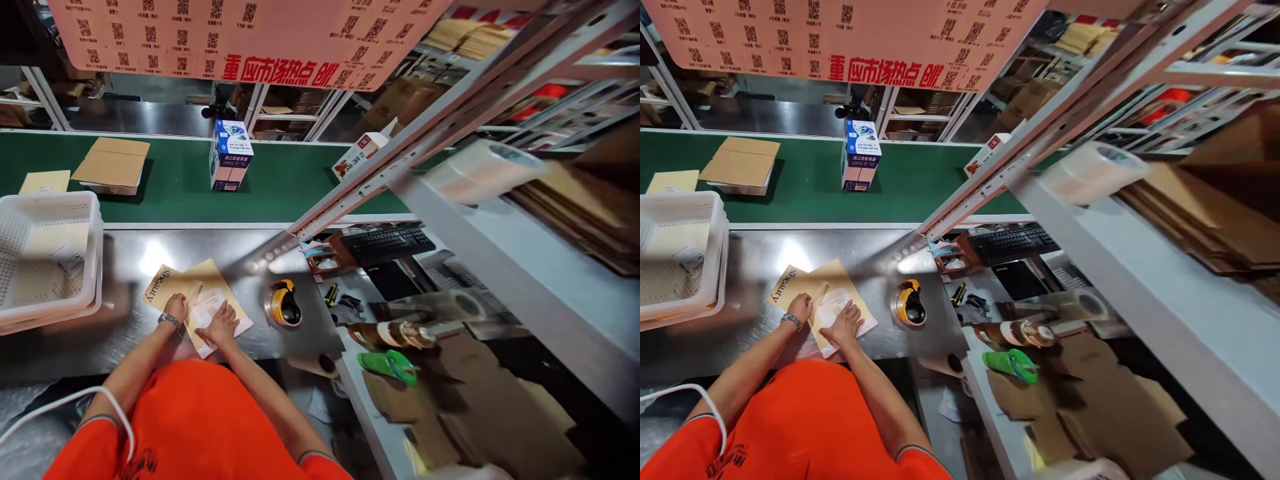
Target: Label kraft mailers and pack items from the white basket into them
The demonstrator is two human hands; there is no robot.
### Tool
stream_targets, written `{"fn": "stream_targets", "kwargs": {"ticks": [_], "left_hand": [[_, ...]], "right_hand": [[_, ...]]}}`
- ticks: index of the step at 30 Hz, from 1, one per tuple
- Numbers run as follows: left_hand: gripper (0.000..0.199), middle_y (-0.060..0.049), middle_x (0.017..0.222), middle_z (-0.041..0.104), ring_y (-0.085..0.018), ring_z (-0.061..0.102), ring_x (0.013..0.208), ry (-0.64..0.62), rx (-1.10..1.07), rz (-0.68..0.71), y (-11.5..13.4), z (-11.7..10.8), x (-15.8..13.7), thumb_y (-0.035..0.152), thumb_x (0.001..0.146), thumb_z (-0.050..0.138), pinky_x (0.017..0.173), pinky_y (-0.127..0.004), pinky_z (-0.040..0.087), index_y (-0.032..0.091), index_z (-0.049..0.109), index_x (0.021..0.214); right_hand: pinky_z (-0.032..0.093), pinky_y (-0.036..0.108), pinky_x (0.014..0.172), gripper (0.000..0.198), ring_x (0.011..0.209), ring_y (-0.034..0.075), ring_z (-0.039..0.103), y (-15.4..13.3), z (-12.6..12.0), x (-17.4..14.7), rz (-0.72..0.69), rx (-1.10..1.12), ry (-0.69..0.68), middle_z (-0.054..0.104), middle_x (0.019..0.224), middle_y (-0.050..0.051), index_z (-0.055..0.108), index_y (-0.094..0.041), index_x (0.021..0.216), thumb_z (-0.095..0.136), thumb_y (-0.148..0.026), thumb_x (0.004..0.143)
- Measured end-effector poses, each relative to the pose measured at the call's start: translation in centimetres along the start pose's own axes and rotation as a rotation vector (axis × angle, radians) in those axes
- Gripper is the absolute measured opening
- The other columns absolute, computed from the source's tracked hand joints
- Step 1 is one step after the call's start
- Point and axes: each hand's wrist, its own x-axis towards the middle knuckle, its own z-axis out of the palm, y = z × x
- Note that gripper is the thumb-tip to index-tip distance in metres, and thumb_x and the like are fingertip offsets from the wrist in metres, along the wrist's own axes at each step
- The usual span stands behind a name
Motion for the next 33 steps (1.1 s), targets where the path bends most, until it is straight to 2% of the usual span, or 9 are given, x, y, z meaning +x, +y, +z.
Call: {"fn": "stream_targets", "kwargs": {"ticks": [4,8,10,14,18,24,27,30,33], "left_hand": [[0.029,-0.021,0.133,0.067,-0.031,0.062,0.128,-0.005,0.004,-0.010,0.6,0.5,0.3,0.011,0.109,0.064,0.111,-0.033,0.046,0.002,0.064,0.137],[0.037,-0.026,0.135,0.065,-0.035,0.061,0.129,-0.023,0.008,-0.004,1.2,0.8,0.6,0.015,0.109,0.065,0.113,-0.037,0.045,-0.003,0.060,0.141],[0.039,-0.026,0.134,0.065,-0.036,0.062,0.128,-0.034,0.008,0.008,1.3,0.9,0.8,0.011,0.105,0.068,0.112,-0.037,0.046,-0.002,0.060,0.140],[0.040,-0.027,0.132,0.065,-0.037,0.063,0.127,-0.039,-0.008,0.017,1.2,1.0,0.7,0.012,0.102,0.070,0.111,-0.039,0.047,0.000,0.061,0.139],[0.039,-0.027,0.135,0.064,-0.034,0.062,0.130,-0.033,-0.037,0.011,0.9,0.9,0.8,0.012,0.106,0.063,0.112,-0.035,0.046,0.001,0.056,0.143],[0.047,-0.023,0.134,0.061,-0.032,0.063,0.122,-0.019,-0.022,0.033,0.5,1.3,0.7,0.010,0.104,0.065,0.106,-0.036,0.046,0.008,0.050,0.148],[0.033,-0.023,0.131,0.058,-0.036,0.060,0.120,-0.004,0.025,0.048,0.8,1.9,0.0,0.008,0.103,0.065,0.104,-0.040,0.045,0.008,0.060,0.136],[0.027,-0.025,0.129,0.056,-0.038,0.057,0.119,0.012,0.062,0.033,1.1,2.3,-0.4,0.004,0.104,0.055,0.101,-0.043,0.045,0.005,0.062,0.129],[0.031,-0.026,0.127,0.056,-0.040,0.058,0.118,0.022,0.066,0.007,1.3,2.7,-0.3,0.001,0.103,0.049,0.096,-0.044,0.048,0.006,0.062,0.130]], "right_hand": [[0.034,0.061,0.123,0.161,0.141,0.046,0.041,-0.5,0.0,0.1,0.027,-0.026,0.047,0.040,0.155,0.034,0.012,0.005,0.170,0.104,-0.048,0.049],[0.035,0.060,0.123,0.161,0.133,0.044,0.048,-1.1,0.4,0.4,0.001,-0.055,0.049,0.049,0.147,0.030,0.015,0.001,0.171,0.105,-0.034,0.043],[0.032,0.062,0.126,0.160,0.136,0.045,0.047,-1.1,0.7,0.6,-0.033,-0.043,0.049,0.048,0.150,0.031,0.012,0.000,0.172,0.104,-0.031,0.044],[0.030,0.061,0.127,0.164,0.149,0.050,0.035,-0.3,0.1,0.9,-0.007,-0.037,-0.005,0.032,0.164,0.035,0.009,0.001,0.172,0.105,-0.045,0.047],[0.036,0.057,0.123,0.157,0.139,0.046,0.046,0.1,-1.0,1.1,0.004,-0.078,0.002,0.044,0.153,0.033,0.015,0.001,0.171,0.104,-0.037,0.047],[0.038,0.057,0.122,0.163,0.142,0.045,0.044,0.9,-1.8,2.2,0.020,-0.033,-0.063,0.045,0.152,0.032,0.009,0.002,0.171,0.107,-0.047,0.050],[0.045,0.049,0.118,0.149,0.143,0.044,0.046,1.2,-2.0,2.5,0.057,0.077,-0.071,0.050,0.149,0.029,0.029,0.001,0.165,0.108,-0.057,0.052],[0.049,0.049,0.114,0.117,0.139,0.042,0.051,0.9,-1.8,2.2,0.066,0.101,-0.011,0.054,0.143,0.026,0.052,-0.003,0.147,0.107,-0.051,0.056],[0.050,0.052,0.113,0.108,0.133,0.044,0.055,0.6,-1.3,2.0,0.062,0.092,0.014,0.058,0.137,0.027,0.057,-0.003,0.137,0.109,-0.045,0.052]]}}
